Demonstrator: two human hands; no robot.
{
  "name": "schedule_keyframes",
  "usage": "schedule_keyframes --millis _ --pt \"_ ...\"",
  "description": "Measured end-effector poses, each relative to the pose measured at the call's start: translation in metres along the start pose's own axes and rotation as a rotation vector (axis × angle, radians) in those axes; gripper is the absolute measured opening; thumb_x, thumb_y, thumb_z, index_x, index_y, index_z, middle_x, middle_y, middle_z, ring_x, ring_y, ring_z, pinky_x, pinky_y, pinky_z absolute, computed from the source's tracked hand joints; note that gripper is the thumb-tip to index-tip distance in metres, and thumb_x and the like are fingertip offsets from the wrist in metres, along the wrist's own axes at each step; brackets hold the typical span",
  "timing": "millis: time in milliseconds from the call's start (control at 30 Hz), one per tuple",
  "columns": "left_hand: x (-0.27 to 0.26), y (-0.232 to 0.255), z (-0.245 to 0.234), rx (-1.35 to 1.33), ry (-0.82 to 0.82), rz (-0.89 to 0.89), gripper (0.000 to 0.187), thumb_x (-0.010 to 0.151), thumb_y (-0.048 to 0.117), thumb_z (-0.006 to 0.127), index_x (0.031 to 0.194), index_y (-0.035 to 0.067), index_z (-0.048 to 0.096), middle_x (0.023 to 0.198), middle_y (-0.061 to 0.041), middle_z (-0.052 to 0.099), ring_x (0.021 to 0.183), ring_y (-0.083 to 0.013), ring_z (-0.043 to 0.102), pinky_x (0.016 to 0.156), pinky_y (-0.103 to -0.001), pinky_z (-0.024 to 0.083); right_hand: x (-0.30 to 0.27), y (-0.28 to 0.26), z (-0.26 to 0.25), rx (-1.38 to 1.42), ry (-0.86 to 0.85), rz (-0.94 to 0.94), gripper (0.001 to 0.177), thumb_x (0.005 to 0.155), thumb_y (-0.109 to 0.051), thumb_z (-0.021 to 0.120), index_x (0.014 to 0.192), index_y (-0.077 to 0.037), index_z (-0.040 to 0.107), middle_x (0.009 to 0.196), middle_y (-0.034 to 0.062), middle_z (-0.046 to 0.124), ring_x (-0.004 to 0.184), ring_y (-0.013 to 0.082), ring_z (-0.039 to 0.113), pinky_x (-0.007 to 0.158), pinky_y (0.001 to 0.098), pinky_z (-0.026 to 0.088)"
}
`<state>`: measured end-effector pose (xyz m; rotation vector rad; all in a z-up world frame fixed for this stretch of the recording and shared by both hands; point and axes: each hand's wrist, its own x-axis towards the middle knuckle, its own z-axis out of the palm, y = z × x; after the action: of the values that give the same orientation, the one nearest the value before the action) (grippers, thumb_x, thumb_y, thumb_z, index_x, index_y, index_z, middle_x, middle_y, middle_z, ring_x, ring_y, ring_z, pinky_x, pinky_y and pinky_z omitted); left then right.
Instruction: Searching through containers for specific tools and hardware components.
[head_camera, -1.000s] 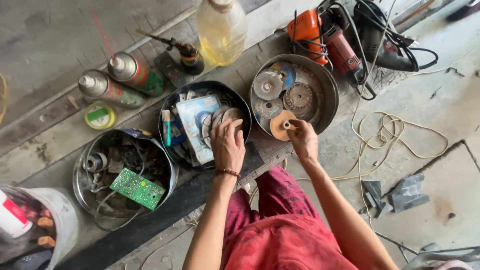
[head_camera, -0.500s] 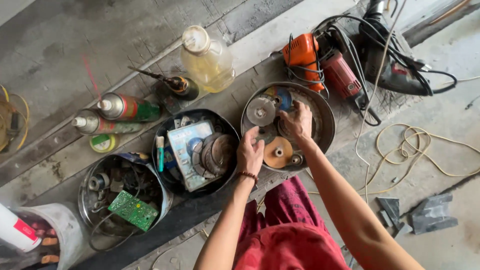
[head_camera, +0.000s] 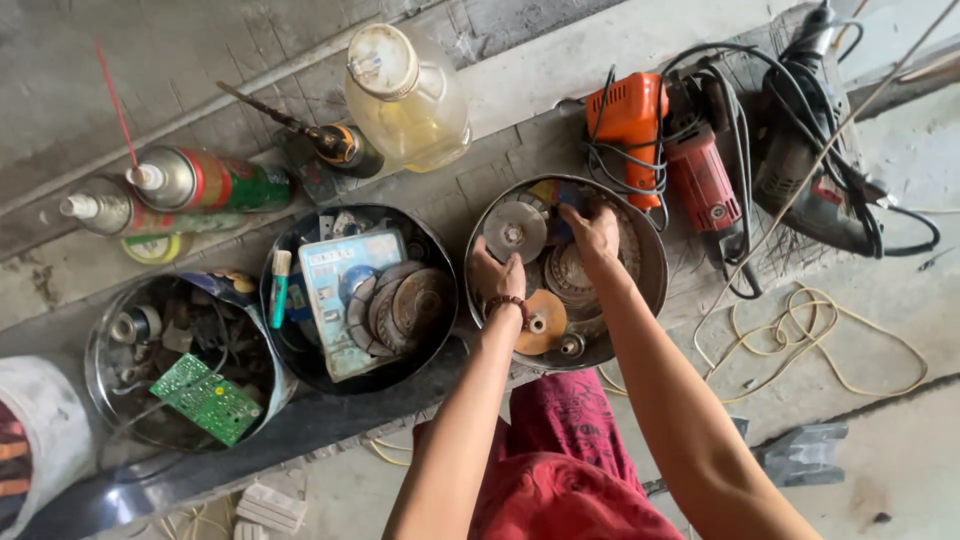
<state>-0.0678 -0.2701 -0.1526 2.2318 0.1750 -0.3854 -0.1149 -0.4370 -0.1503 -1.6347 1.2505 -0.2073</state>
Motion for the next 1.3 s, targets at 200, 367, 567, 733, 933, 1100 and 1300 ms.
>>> schedule_keyframes --millis 200,367,567,733,933,1100,1300 --pt "0.000 0.046 -0.018 -0.019 -0.047 -0.063 0.056 0.081 0.016 0.073 0.134 0.005 0.058 0.131 -0.023 0.065 0.123 -0.0389 0.060 0.105 -0.047 0.047 -0.024 -0.042 -0.004 -0.168 0.065 0.145 0.065 0.090 -0.048 0.076 0.133 -0.001 0.066 0.128 0.0217 0.069 0.118 0.0369 0.064 0.101 0.0440 0.047" --pt "0.010 0.038 -0.011 -0.006 -0.078 -0.169 0.063 0.083 0.023 0.077 0.138 0.003 0.053 0.137 -0.023 0.060 0.125 -0.0390 0.057 0.102 -0.048 0.046 -0.042 -0.064 -0.015 0.019 -0.025 0.099 0.081 0.090 -0.052 0.083 0.143 0.000 0.053 0.142 0.0206 0.057 0.127 0.0320 0.056 0.102 0.0408 0.045" --pt "0.016 0.041 -0.017 -0.084 -0.145 -0.366 0.074 0.077 0.032 0.083 0.138 0.003 0.054 0.136 -0.022 0.063 0.126 -0.0358 0.061 0.105 -0.044 0.047 -0.029 -0.044 0.003 0.075 -0.080 -0.067 0.080 0.073 -0.034 0.092 0.135 -0.001 0.055 0.123 0.0138 0.069 0.108 0.0237 0.066 0.093 0.0363 0.054" --pt "0.019 0.034 -0.006 -0.036 -0.161 -0.347 0.071 0.076 0.031 0.085 0.135 0.003 0.057 0.131 -0.022 0.065 0.122 -0.0362 0.064 0.103 -0.044 0.050 -0.010 -0.028 0.006 0.096 -0.099 -0.018 0.082 0.065 -0.031 0.097 0.129 0.002 0.058 0.115 0.0138 0.072 0.097 0.0231 0.069 0.085 0.0343 0.058" --pt "0.012 0.043 -0.017 -0.047 -0.148 -0.315 0.060 0.082 0.025 0.079 0.135 0.004 0.059 0.129 -0.023 0.067 0.121 -0.0371 0.065 0.102 -0.044 0.051 -0.037 -0.073 -0.012 0.224 -0.205 0.158 0.061 0.063 -0.027 0.096 0.113 0.001 0.073 0.102 0.0101 0.078 0.083 0.0176 0.073 0.076 0.0306 0.060" --pt "0.007 0.039 -0.020 -0.123 -0.128 -0.277 0.053 0.086 0.023 0.074 0.134 0.007 0.059 0.129 -0.021 0.067 0.120 -0.0370 0.064 0.101 -0.045 0.050 -0.067 -0.077 -0.009 0.141 -0.097 0.105 0.057 0.070 -0.023 0.093 0.116 -0.001 0.068 0.101 0.0099 0.075 0.080 0.0171 0.068 0.069 0.0323 0.055" --pt "0.003 0.026 -0.003 -0.042 -0.127 -0.145 0.051 0.087 0.023 0.071 0.135 0.013 0.058 0.128 -0.020 0.066 0.117 -0.0399 0.063 0.096 -0.050 0.050 -0.084 -0.062 -0.015 0.337 -0.017 -0.069 0.048 0.078 -0.018 0.090 0.117 -0.003 0.067 0.102 0.0036 0.073 0.087 0.0133 0.065 0.081 0.0281 0.054"
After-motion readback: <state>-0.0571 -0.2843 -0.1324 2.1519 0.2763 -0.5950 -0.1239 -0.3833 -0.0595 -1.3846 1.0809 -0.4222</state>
